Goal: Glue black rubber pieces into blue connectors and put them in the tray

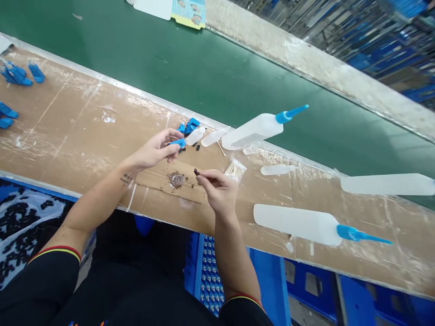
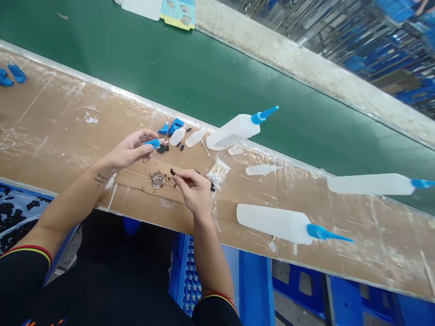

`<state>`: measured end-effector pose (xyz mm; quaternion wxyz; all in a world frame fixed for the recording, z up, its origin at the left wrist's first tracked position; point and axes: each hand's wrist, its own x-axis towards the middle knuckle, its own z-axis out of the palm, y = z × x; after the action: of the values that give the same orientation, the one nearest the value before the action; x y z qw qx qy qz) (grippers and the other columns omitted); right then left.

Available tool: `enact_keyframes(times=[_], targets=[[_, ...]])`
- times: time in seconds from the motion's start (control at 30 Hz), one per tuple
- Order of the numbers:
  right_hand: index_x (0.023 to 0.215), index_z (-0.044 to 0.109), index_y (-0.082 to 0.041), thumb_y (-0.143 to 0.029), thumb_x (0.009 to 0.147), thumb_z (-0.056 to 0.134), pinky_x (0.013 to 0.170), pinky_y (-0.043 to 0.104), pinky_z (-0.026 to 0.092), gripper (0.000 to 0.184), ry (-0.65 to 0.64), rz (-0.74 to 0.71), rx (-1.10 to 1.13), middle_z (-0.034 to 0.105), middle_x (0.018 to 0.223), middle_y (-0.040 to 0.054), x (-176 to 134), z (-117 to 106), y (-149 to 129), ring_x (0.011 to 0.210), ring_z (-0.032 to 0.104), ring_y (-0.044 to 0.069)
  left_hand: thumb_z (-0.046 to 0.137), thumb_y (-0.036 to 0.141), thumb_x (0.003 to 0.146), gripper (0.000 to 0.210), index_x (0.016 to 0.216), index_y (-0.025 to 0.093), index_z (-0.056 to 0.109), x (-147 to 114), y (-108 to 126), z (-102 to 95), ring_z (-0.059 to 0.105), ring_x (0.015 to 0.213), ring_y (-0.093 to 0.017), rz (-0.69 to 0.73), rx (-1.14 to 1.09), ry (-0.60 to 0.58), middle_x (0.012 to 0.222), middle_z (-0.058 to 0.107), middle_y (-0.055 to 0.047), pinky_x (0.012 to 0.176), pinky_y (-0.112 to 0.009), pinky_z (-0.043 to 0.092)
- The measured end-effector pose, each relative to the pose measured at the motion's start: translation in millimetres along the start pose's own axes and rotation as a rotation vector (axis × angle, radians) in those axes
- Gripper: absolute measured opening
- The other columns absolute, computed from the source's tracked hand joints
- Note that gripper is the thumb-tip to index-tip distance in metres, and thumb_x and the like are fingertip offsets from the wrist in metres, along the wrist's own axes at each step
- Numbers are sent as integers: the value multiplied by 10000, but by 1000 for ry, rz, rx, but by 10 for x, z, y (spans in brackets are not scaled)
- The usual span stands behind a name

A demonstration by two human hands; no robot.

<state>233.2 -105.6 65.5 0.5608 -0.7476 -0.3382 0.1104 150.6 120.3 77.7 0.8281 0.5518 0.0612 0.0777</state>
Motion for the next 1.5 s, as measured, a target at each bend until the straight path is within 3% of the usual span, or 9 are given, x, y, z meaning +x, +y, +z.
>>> enact_keyframes(times=[0.1,0.23,0.6,0.73,0.87,1.0,1.13,1.3,1.5], targets=[[885,734,-206,-199,920,664,727,309,584,79,-138,-261,-356,749,875,44,-77,-5,-13,802,709,180,732,390,866,401,1096,127,535,27,-32,-21,615,652,-99,45,10,13,789,642,-27,566,-228,478],[956,715,-201,-168,970,596,733,292,574,124,-295,-470,-550,744,927,58,-79,14,-14,832,704,176,757,551,791,513,1008,126,567,55,-84,-60,616,611,-87,77,0,53,724,655,-16,532,-200,467],[976,692,-181,-126,965,590,704,296,549,116,-391,-608,-645,737,931,66,-33,1,-2,795,681,176,679,598,829,504,987,120,652,51,-39,-62,604,565,-65,43,-5,120,725,655,-17,490,-175,441],[970,709,-185,-122,945,619,706,307,562,112,-388,-564,-549,743,939,64,-5,-53,-49,804,693,179,700,492,869,394,990,118,672,51,-37,-68,600,557,-58,13,-14,159,739,668,-25,492,-170,441],[905,748,-235,-167,878,719,685,305,568,79,-134,-321,-266,745,872,24,209,-78,-128,774,699,173,751,301,859,251,1013,109,696,31,-24,-56,617,590,-65,-43,-62,141,719,672,-22,563,-180,494],[846,767,-251,-292,778,824,538,258,503,98,92,-57,263,699,717,-8,533,93,-107,585,611,128,746,239,849,235,1026,86,718,12,-4,-32,647,642,-69,-106,-128,105,853,725,-71,641,-204,546],[810,772,-251,-371,697,880,523,241,469,196,115,43,485,689,689,-7,676,302,-4,560,575,110,678,262,902,229,1011,67,728,15,11,-22,658,623,-85,-185,-220,53,819,723,-84,600,-202,547],[823,770,-246,-328,739,853,583,276,529,144,76,-30,381,725,776,9,585,345,33,642,635,141,615,233,940,212,971,60,735,30,15,-9,657,596,-93,-239,-236,47,751,709,-80,570,-196,540],[909,762,-250,-183,851,745,733,343,586,90,14,-350,48,757,888,23,526,318,-67,808,710,189,677,258,904,224,955,47,729,33,10,10,642,575,-90,-274,-209,85,706,692,-68,556,-197,535]])
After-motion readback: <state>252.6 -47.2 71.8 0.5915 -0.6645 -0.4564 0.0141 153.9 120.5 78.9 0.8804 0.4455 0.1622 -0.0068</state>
